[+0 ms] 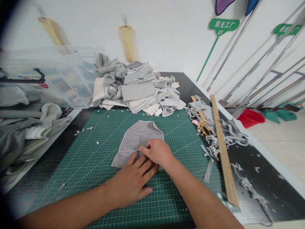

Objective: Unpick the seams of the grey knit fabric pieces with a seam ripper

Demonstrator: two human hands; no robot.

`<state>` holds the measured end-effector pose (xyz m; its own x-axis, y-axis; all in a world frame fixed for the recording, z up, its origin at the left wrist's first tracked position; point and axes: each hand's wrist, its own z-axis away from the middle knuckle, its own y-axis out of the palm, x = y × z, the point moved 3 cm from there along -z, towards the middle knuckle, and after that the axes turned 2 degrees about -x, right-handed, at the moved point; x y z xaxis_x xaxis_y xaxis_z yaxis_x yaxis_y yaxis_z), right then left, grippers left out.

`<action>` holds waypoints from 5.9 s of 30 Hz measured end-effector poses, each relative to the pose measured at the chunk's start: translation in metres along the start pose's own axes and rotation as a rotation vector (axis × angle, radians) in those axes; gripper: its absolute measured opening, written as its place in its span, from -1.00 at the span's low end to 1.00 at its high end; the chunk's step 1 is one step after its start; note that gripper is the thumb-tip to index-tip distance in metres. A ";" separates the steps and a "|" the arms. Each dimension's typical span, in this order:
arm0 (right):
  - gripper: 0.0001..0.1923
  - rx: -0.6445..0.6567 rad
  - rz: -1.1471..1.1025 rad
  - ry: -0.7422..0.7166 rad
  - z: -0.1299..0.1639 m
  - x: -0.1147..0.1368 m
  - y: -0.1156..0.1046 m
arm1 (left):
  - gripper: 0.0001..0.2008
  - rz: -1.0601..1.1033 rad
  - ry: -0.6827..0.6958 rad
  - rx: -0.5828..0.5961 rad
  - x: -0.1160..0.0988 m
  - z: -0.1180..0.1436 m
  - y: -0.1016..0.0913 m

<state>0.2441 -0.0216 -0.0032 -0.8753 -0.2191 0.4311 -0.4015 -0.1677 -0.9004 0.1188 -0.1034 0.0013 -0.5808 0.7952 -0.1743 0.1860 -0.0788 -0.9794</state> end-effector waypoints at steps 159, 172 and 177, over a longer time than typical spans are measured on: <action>-0.49 0.045 0.103 -0.028 -0.004 0.010 -0.003 | -0.39 -0.005 -0.038 0.003 0.000 0.002 0.000; -0.50 0.044 0.067 -0.048 -0.006 0.006 -0.002 | -0.39 -0.015 -0.038 0.003 0.000 0.003 -0.001; -0.51 0.058 0.067 -0.035 -0.006 0.007 -0.003 | -0.39 -0.020 -0.036 0.006 0.000 0.004 -0.001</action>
<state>0.2374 -0.0167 0.0023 -0.8896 -0.2646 0.3722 -0.3246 -0.2071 -0.9229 0.1155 -0.1054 0.0016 -0.6124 0.7747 -0.1576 0.1688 -0.0666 -0.9834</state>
